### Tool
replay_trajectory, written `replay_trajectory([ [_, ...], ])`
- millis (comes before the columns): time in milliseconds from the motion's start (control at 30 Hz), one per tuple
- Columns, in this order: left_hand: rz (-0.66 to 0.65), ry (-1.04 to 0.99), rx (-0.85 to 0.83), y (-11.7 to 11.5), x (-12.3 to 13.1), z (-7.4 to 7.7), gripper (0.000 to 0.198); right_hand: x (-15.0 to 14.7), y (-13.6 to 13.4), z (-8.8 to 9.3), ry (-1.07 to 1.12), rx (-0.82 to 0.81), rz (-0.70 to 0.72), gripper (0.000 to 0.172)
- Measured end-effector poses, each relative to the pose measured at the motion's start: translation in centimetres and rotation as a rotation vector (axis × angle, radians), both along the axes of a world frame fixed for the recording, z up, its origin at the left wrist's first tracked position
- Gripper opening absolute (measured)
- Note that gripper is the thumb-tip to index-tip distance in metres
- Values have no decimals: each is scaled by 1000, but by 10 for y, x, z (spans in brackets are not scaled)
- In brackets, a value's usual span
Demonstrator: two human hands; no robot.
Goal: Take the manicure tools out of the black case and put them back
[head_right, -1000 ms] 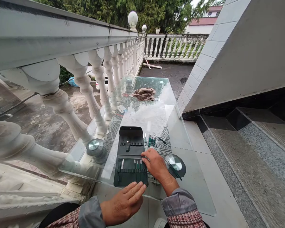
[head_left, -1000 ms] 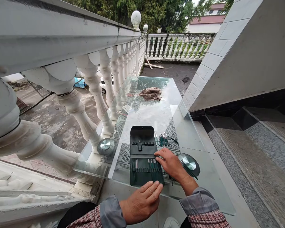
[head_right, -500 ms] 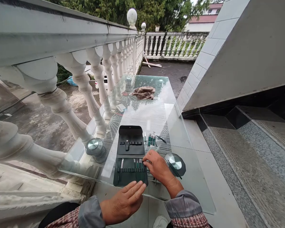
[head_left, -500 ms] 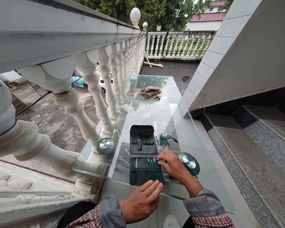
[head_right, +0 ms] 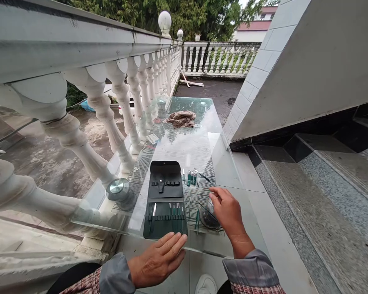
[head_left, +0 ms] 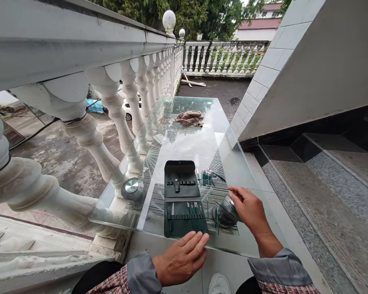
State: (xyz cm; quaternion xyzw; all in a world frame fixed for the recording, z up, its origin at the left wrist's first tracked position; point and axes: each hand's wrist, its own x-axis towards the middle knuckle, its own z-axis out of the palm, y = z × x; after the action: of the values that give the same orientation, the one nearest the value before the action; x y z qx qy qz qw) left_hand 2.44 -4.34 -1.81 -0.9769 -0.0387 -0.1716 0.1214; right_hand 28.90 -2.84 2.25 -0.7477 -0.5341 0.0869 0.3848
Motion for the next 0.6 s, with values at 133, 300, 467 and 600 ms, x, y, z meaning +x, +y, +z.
replay_trajectory([
  [133, 6, 23, 17, 0, 3, 2, 30, 15, -14, 1, -3, -76, -65, 28],
  [300, 9, 8, -24, -1, 5, -1, 24, 18, -31, 2, -29, -104, -55, 27],
  [467, 79, -23, -108, -5, 11, -2, 12, 17, -42, 4, -78, -92, -37, 27],
  [600, 144, -57, -185, -9, 16, -3, 10, 14, -48, 4, -109, -103, 5, 27],
])
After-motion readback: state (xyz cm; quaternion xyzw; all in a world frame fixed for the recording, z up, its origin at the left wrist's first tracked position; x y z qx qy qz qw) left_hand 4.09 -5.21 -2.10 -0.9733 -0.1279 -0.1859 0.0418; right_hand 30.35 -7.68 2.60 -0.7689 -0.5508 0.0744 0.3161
